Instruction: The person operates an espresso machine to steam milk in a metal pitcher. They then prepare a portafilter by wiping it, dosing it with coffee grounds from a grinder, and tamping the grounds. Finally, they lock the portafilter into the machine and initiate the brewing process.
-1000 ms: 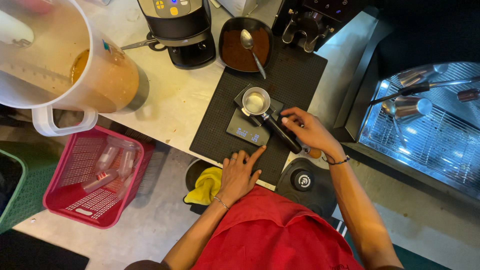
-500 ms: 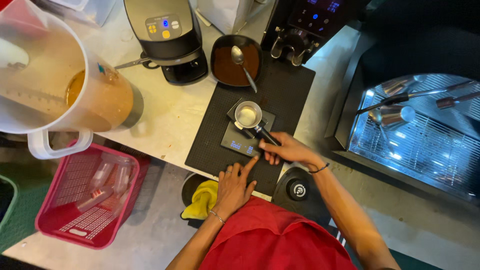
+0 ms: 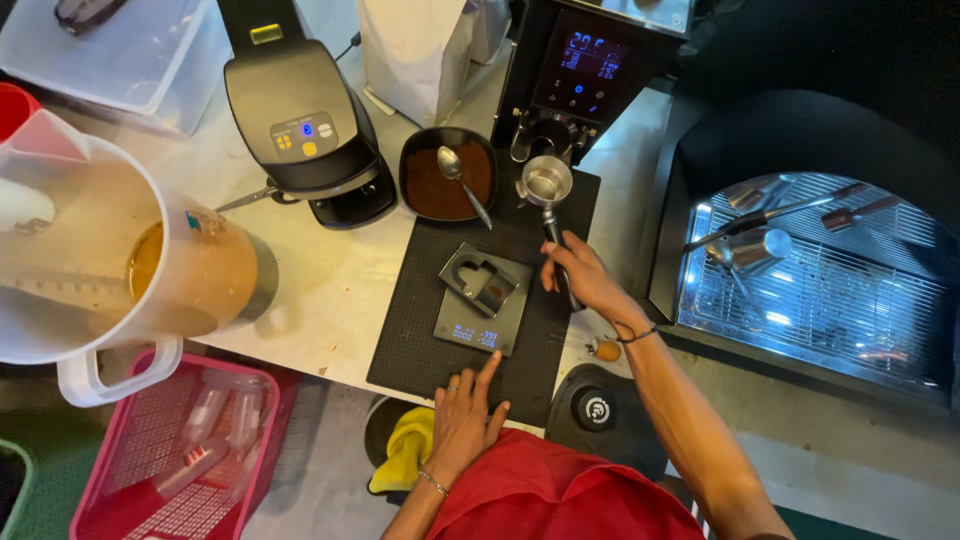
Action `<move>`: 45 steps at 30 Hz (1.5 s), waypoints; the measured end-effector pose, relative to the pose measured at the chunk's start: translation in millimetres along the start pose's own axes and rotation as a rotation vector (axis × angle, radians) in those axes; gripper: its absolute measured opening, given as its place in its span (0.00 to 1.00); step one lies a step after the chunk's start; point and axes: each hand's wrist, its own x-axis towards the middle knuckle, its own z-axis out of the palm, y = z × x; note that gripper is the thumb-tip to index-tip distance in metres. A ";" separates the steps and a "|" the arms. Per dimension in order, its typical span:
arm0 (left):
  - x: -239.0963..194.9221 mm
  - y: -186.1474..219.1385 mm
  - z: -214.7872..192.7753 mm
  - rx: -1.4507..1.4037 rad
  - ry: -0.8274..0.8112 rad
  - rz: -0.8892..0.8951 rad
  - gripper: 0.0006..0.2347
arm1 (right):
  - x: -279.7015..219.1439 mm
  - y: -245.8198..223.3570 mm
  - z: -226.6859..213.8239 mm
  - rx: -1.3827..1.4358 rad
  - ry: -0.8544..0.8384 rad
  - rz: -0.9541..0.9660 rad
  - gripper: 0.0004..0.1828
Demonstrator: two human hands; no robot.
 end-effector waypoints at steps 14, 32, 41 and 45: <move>-2.1 -2.8 2.3 -0.070 0.024 -0.007 0.30 | 71.8 -15.7 23.7 -0.010 0.200 0.074 0.14; -1.0 -4.0 2.5 -0.072 0.052 0.020 0.29 | 60.2 -39.0 27.2 0.049 0.165 0.201 0.15; -0.8 -4.4 2.5 -0.039 0.048 0.023 0.29 | 59.4 -33.2 25.2 -0.057 0.145 0.146 0.19; -1.2 -4.5 2.2 -0.057 0.058 0.027 0.29 | 58.1 -41.6 22.2 0.025 0.124 0.169 0.17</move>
